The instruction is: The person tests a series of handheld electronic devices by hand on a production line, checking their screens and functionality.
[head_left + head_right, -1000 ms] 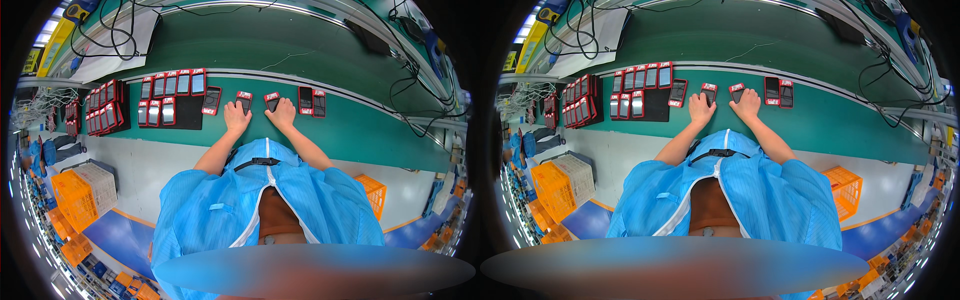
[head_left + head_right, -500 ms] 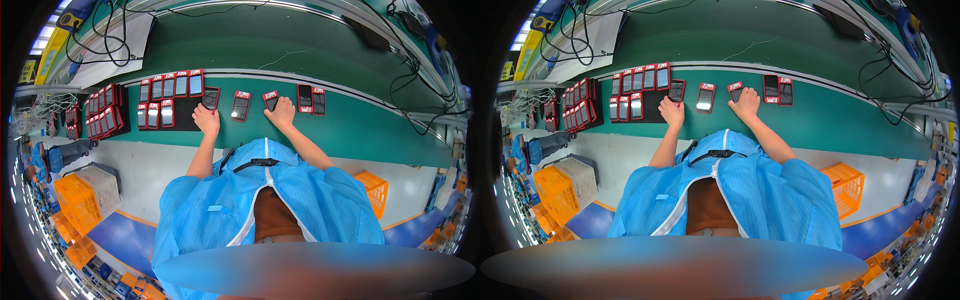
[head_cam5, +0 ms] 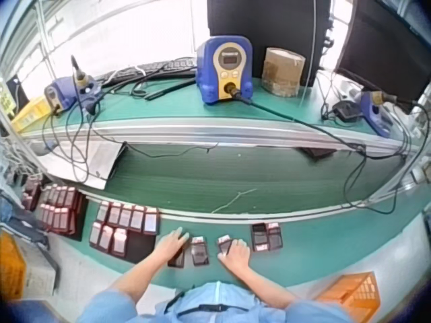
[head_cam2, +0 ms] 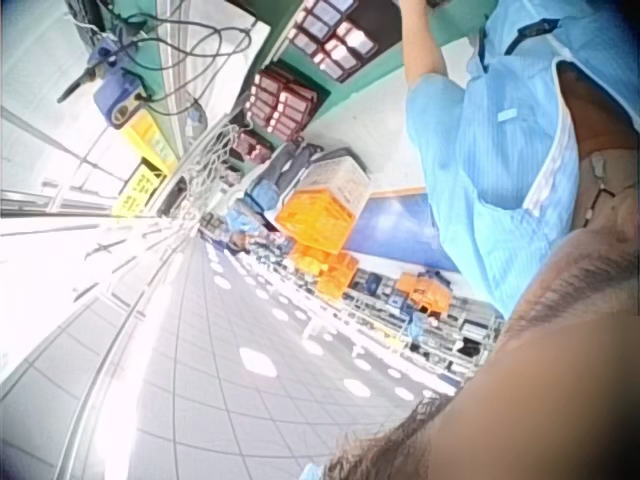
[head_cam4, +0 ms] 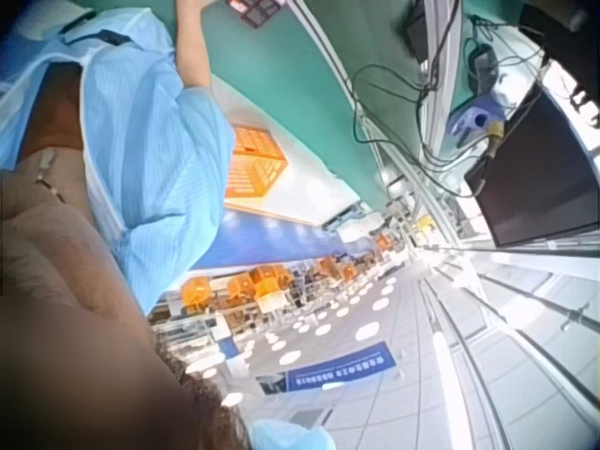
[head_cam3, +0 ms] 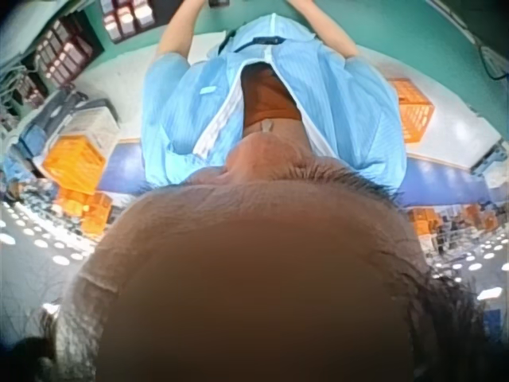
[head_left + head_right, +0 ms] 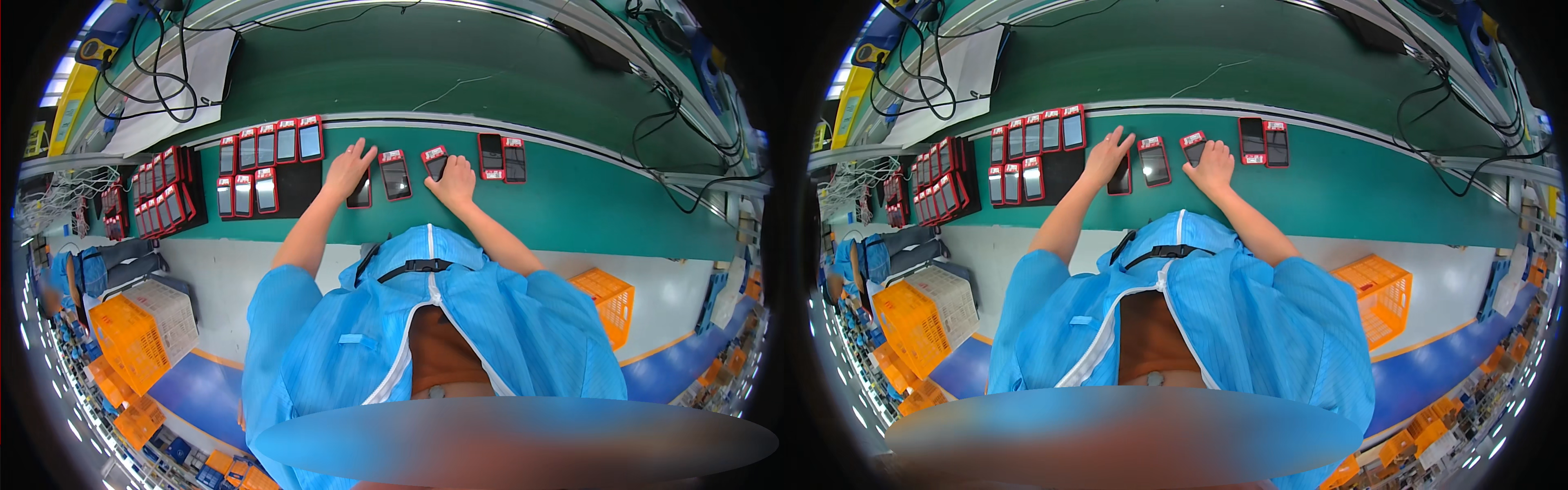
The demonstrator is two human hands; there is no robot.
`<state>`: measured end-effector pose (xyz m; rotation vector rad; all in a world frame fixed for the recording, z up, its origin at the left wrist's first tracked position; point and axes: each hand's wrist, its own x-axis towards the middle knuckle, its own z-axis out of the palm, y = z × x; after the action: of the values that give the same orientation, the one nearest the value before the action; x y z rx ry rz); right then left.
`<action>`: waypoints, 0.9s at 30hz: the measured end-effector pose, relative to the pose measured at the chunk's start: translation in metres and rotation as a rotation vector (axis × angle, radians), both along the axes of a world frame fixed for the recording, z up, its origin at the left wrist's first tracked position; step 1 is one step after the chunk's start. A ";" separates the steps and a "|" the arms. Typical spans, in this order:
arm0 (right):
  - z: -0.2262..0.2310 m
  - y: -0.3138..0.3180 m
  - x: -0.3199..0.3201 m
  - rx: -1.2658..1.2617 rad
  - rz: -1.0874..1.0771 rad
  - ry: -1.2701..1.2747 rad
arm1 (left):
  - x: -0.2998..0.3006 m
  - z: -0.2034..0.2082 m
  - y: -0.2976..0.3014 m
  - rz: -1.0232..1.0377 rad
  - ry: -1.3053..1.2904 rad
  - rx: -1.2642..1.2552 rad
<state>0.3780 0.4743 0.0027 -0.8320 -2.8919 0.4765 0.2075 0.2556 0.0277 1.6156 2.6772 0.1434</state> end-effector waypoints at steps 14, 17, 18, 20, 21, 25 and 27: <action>0.003 0.000 0.011 0.026 -0.032 0.022 | 0.094 -0.030 -0.007 0.932 -0.319 0.334; 0.001 0.005 0.009 0.027 -0.027 0.030 | 0.094 -0.037 -0.003 0.984 -0.319 0.410; -0.001 0.007 0.008 0.046 -0.051 0.040 | 0.091 -0.039 -0.003 0.991 -0.310 0.428; -0.004 0.014 0.005 0.068 -0.075 0.049 | 0.084 -0.042 -0.002 0.987 -0.287 0.463; -0.004 0.017 0.003 0.069 -0.079 0.069 | 0.082 -0.043 -0.001 0.988 -0.288 0.463; 0.002 0.022 -0.003 0.067 -0.075 0.009 | 0.075 -0.041 0.010 0.941 -0.275 0.423; 0.009 0.023 -0.009 0.054 -0.068 -0.049 | 0.074 -0.041 0.012 0.931 -0.269 0.414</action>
<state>0.3689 0.4975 0.0114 -0.9426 -2.8950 0.3752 0.2811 0.2676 -0.0133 0.1939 3.0270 0.8757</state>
